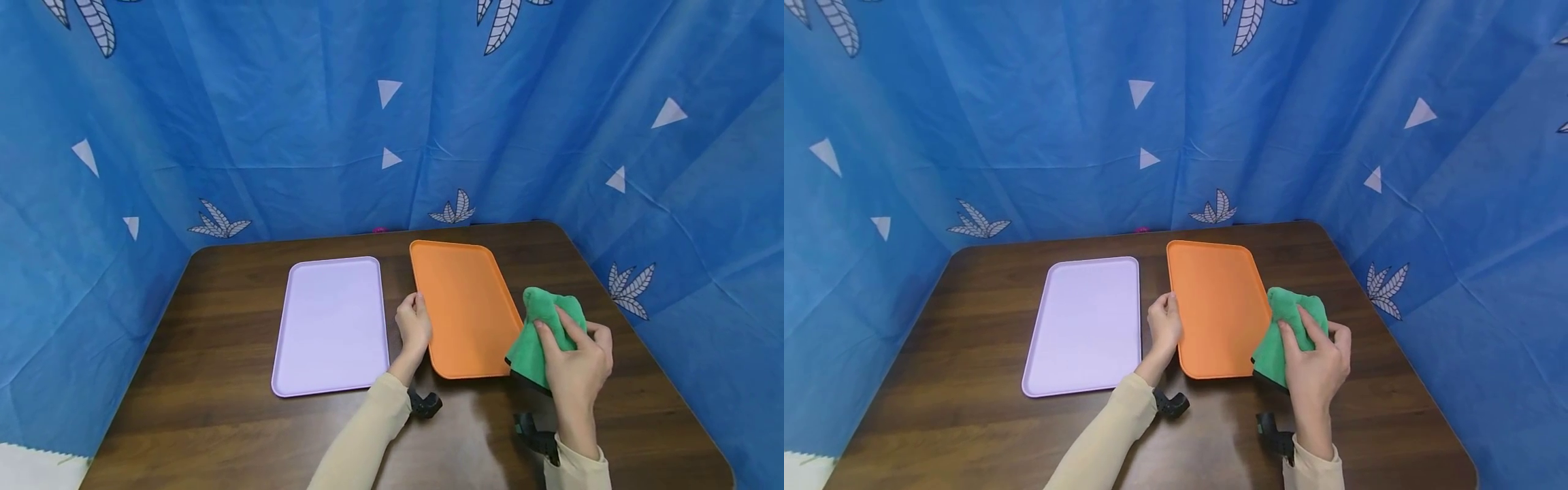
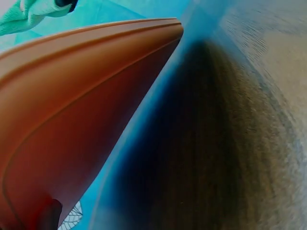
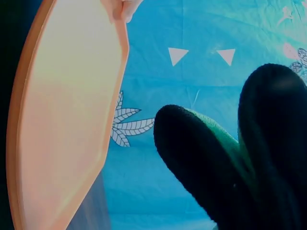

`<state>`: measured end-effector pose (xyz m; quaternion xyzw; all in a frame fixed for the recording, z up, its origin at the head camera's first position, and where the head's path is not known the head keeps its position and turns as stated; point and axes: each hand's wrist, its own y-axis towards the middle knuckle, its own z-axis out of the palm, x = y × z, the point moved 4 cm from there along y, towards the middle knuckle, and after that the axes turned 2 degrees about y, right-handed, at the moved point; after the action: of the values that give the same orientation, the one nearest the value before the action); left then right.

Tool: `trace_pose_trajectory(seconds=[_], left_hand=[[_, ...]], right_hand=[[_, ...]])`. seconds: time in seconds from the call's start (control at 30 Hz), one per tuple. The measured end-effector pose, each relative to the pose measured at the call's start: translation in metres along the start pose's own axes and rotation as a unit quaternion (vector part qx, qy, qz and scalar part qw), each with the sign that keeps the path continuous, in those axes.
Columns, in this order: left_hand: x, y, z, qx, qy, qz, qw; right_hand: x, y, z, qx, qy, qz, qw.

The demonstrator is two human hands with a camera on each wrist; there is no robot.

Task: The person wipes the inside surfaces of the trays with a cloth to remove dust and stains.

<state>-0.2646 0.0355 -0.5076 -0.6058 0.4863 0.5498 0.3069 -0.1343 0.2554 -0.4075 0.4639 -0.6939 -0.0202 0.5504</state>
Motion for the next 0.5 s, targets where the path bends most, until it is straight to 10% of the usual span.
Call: trace_pose_trajectory(seconds=[0.17,0.5], left_hand=[[0.004,-0.003,0.004,-0.007,-0.008,0.019,0.9998],[0.015,-0.009,0.008,0.047,0.033,-0.046,0.9973]], right_hand=[[-0.001,-0.002,0.000,0.000,0.000,-0.003,1.0000],[-0.004,-0.006,0.001,0.008,-0.003,-0.005,1.0000]])
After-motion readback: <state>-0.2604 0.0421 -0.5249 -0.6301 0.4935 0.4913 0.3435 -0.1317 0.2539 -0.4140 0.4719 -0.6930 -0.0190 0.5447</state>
